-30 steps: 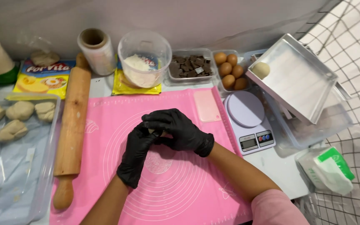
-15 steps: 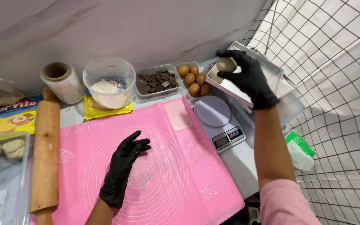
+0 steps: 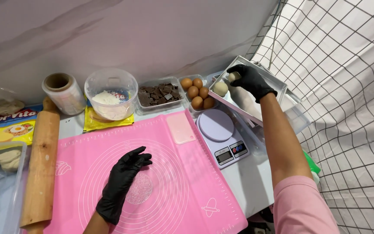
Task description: Shaping small portions of dough into smooth balls by rolling them on a silicone mat.
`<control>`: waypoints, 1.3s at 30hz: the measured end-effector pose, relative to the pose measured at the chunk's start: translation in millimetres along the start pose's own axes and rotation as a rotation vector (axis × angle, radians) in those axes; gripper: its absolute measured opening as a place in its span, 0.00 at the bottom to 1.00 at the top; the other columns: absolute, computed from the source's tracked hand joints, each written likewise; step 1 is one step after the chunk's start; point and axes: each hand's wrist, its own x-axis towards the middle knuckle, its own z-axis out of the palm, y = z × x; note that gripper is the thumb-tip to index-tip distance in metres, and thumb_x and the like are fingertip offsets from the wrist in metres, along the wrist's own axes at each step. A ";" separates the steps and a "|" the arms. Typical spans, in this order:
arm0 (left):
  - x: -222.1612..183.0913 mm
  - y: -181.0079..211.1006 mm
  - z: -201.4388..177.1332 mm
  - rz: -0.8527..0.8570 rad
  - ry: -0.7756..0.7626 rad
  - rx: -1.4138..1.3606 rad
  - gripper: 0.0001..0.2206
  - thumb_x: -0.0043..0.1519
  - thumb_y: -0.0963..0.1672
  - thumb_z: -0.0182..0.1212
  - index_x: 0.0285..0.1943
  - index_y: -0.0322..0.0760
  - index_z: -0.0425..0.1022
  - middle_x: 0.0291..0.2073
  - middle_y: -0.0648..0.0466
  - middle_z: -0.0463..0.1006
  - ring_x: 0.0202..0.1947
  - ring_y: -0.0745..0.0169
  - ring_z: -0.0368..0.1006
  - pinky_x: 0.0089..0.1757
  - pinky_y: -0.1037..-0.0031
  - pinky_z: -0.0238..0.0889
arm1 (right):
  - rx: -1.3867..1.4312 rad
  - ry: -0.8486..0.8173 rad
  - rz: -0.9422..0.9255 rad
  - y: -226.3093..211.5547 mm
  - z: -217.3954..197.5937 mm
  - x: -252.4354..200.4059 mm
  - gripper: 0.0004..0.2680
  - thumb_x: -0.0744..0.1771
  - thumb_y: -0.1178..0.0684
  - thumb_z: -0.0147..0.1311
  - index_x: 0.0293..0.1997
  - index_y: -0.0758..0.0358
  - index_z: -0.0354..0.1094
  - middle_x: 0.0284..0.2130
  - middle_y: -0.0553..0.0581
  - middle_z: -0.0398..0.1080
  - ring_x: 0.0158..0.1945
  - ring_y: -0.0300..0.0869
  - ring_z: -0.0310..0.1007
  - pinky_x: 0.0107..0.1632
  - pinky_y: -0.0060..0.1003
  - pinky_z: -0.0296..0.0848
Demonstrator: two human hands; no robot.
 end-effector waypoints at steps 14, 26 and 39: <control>-1.8 -0.4 -2.4 0.016 -0.043 0.008 0.20 0.61 0.38 0.58 0.64 0.30 0.73 0.48 0.35 0.83 0.44 0.42 0.82 0.48 0.64 0.75 | 0.138 -0.111 -0.041 7.4 -2.3 8.7 0.21 0.64 0.59 0.63 0.65 0.54 0.67 0.56 0.49 0.73 0.61 0.38 0.70 0.65 0.35 0.68; -26.2 11.3 18.5 0.356 0.087 0.364 0.12 0.62 0.42 0.67 0.54 0.43 0.83 0.38 0.47 0.86 0.39 0.56 0.83 0.45 0.69 0.75 | 0.298 0.210 -0.261 -188.5 36.6 -94.9 0.06 0.72 0.50 0.60 0.55 0.44 0.76 0.42 0.43 0.76 0.35 0.29 0.68 0.44 0.24 0.69; -77.6 174.7 -215.4 0.880 0.380 1.170 0.14 0.62 0.39 0.64 0.58 0.38 0.77 0.40 0.46 0.82 0.46 0.49 0.79 0.52 0.63 0.71 | 0.328 -0.250 -0.320 -220.5 241.1 -181.3 0.06 0.68 0.52 0.61 0.46 0.42 0.80 0.39 0.47 0.80 0.51 0.37 0.75 0.56 0.35 0.66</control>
